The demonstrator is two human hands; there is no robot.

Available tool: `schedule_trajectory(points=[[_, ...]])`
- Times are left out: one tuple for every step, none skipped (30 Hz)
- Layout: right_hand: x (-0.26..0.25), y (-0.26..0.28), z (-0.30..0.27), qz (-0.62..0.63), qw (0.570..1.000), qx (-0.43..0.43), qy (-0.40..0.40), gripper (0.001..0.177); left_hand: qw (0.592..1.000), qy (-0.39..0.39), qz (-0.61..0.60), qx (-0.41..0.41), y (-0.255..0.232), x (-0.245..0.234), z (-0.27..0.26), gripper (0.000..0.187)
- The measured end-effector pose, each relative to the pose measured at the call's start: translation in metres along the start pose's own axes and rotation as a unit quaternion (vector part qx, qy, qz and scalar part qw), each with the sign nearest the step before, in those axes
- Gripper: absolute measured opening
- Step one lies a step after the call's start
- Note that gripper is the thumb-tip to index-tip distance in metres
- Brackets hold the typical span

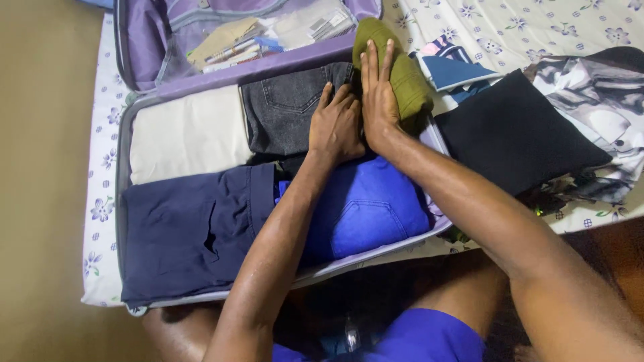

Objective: The recorder is packing various items of clothing, including shirts and pants, into a grey suitcase laid on a bed.

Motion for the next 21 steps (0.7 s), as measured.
schedule_trajectory(points=[[0.001, 0.005, -0.001, 0.002, 1.000, -0.005, -0.002, 0.081, 1.000, 0.004, 0.001, -0.003, 0.005, 0.010, -0.002, 0.060], [0.001, 0.008, -0.002, -0.016, 1.000, 0.006, -0.008, 0.079, 1.000, -0.007, -0.018, 0.012, 0.009, 0.017, -0.004, 0.060], [0.002, 0.007, -0.002, -0.035, 0.999, 0.021, -0.014, 0.078, 0.999, -0.021, -0.036, 0.030, 0.012, 0.024, -0.002, 0.059], [0.002, 0.004, -0.009, -0.033, 0.999, 0.022, -0.014, 0.078, 0.999, -0.021, -0.034, 0.031, 0.017, 0.026, -0.006, 0.059], [0.001, 0.002, -0.015, -0.036, 0.999, -0.017, -0.038, 0.076, 0.996, -0.031, -0.057, 0.055, 0.020, 0.027, -0.007, 0.067], [0.000, -0.001, -0.021, -0.038, 0.996, -0.055, -0.061, 0.074, 0.993, -0.042, -0.080, 0.078, 0.023, 0.029, -0.008, 0.077], [0.003, -0.001, -0.027, -0.039, 0.996, -0.055, -0.064, 0.074, 0.993, -0.043, -0.078, 0.077, 0.025, 0.017, -0.010, 0.077], [0.006, 0.000, -0.033, 0.051, 0.993, -0.068, -0.076, 0.062, 0.981, -0.039, -0.174, 0.076, 0.027, 0.005, -0.012, 0.093], [0.010, 0.001, -0.039, 0.140, 0.983, -0.081, -0.088, 0.051, 0.959, -0.036, -0.270, 0.076, 0.030, -0.007, -0.013, 0.111], [0.014, 0.005, -0.042, 0.139, 0.983, -0.081, -0.090, 0.051, 0.960, -0.038, -0.269, 0.074, 0.027, -0.017, -0.010, 0.111], [0.016, 0.008, -0.048, 0.197, 0.967, -0.060, -0.147, 0.055, 0.982, -0.051, -0.181, 0.028, 0.024, -0.023, -0.007, 0.123], [0.019, 0.010, -0.054, 0.254, 0.945, -0.038, -0.202, 0.060, 0.994, -0.062, -0.092, -0.018, 0.022, -0.030, -0.004, 0.136], [0.018, 0.013, -0.059, 0.255, 0.945, -0.039, -0.200, 0.060, 0.994, -0.061, -0.093, -0.018, 0.023, -0.016, -0.003, 0.136], [0.015, 0.016, -0.064, 0.243, 0.942, -0.050, -0.226, 0.067, 0.998, -0.024, -0.037, -0.046, 0.025, 0.001, -0.001, 0.132], [0.013, 0.016, -0.068, 0.230, 0.938, -0.059, -0.251, 0.074, 0.997, 0.010, 0.019, -0.072, 0.026, 0.018, 0.003, 0.128], [0.015, 0.017, -0.066, 0.228, 0.939, -0.057, -0.250, 0.074, 0.997, 0.008, 0.017, -0.070, 0.026, 0.034, 0.009, 0.128], [0.018, 0.019, -0.065, 0.312, 0.914, -0.051, -0.253, 0.064, 0.996, -0.038, 0.022, -0.079, 0.027, 0.046, 0.011, 0.125], [0.020, 0.022, -0.065, 0.393, 0.883, -0.043, -0.255, 0.055, 0.992, -0.084, 0.027, -0.087, 0.029, 0.058, 0.012, 0.123], [0.019, 0.025, -0.065, 0.394, 0.883, -0.043, -0.252, 0.055, 0.993, -0.081, 0.026, -0.086, 0.032, 0.071, 0.013, 0.123], [0.016, 0.025, -0.068, 0.409, 0.858, -0.024, -0.311, 0.062, 0.985, -0.123, 0.087, -0.080, 0.035, 0.080, 0.013, 0.124], [0.012, 0.022, -0.068, 0.419, 0.829, -0.003, -0.370, 0.072, 0.972, -0.167, 0.147, -0.073, 0.038, 0.088, 0.016, 0.125]])
Point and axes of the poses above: each hand's wrist, its own z-axis towards the middle knuckle, its own x-axis out of the palm, y = z × x, the point moved 4 cm from there along z, towards the middle knuckle, and after that the axes turned 12 degrees about -x, right-handed, at the moved point
